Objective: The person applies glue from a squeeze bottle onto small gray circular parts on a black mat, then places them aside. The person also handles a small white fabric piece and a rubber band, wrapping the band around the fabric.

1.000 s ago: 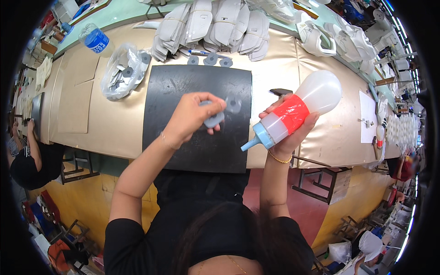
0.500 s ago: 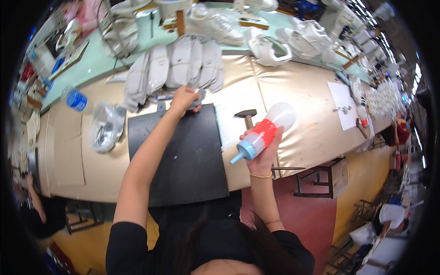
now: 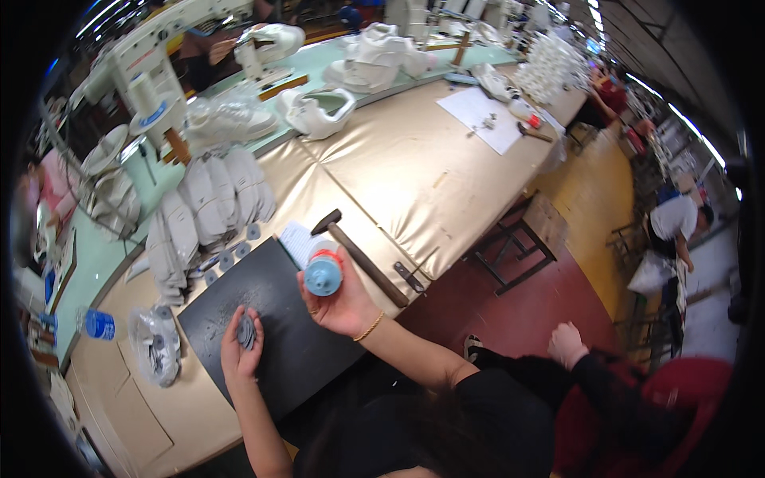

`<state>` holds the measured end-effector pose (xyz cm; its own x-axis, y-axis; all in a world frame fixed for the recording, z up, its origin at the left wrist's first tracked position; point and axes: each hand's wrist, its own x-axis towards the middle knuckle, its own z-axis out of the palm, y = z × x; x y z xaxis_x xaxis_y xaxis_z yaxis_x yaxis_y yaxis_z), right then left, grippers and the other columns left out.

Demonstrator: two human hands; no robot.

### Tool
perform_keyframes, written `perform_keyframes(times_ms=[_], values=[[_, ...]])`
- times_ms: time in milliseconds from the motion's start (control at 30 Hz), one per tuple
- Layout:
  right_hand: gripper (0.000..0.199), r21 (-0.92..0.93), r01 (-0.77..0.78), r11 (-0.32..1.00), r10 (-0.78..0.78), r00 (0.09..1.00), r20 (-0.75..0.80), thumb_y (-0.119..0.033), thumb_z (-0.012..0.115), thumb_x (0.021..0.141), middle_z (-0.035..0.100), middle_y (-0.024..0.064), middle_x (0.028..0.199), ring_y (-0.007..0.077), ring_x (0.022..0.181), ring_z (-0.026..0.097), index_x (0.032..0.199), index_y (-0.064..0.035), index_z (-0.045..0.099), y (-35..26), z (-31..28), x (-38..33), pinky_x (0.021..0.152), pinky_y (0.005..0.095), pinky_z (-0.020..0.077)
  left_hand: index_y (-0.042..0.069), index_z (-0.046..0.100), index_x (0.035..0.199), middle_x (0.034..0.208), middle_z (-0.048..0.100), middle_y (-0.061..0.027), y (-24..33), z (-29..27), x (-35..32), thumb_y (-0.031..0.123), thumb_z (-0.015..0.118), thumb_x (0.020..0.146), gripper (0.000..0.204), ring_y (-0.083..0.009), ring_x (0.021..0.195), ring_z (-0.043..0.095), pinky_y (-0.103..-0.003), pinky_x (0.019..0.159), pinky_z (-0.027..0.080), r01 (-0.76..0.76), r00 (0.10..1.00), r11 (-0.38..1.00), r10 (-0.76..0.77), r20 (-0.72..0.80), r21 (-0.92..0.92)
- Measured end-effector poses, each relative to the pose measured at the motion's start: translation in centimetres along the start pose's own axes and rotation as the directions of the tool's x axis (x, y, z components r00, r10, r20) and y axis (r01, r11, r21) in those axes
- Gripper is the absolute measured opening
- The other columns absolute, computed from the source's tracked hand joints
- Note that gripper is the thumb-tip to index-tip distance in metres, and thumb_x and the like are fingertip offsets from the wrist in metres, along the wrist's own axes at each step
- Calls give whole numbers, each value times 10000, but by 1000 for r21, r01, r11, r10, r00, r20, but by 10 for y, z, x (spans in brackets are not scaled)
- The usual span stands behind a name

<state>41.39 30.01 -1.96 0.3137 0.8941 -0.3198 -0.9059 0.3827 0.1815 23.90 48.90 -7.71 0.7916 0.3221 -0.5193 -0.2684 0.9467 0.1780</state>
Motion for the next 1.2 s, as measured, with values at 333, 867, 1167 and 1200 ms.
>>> perform_keyframes(times_ms=[333,867,1167,1200], values=[[522,181,73,981,-85,995,61,-515,524,924,616,118,1073,257,1016,637,1113,-30,564,-1,-19,-4,824,329,596,96,510,1296,1104,534,-176,-16,1,-22,74,510,941,356,-286,977,557,-390,809,522,52,993,992,-38,115,-116],[808,-58,-151,987,162,938,307,-800,455,776,604,90,980,182,766,652,1059,-48,547,-23,-40,-9,663,300,570,30,448,1236,1006,585,-153,-17,-2,-9,13,557,919,336,-236,915,606,-306,754,560,-130,991,949,137,-2,288],[561,-797,-166,580,534,817,218,-494,622,870,639,78,985,217,821,689,1197,-60,482,-49,-73,-95,676,300,575,71,494,1162,996,617,-83,-13,3,13,135,625,920,282,-192,886,632,-305,735,544,-286,951,747,298,83,601],[534,-819,-211,533,534,835,133,-402,696,854,648,91,986,217,834,695,1197,-50,485,-60,-91,-103,679,293,579,70,499,1163,998,617,-80,-13,4,14,136,625,921,280,-189,878,633,-290,720,543,-312,938,697,332,95,645]])
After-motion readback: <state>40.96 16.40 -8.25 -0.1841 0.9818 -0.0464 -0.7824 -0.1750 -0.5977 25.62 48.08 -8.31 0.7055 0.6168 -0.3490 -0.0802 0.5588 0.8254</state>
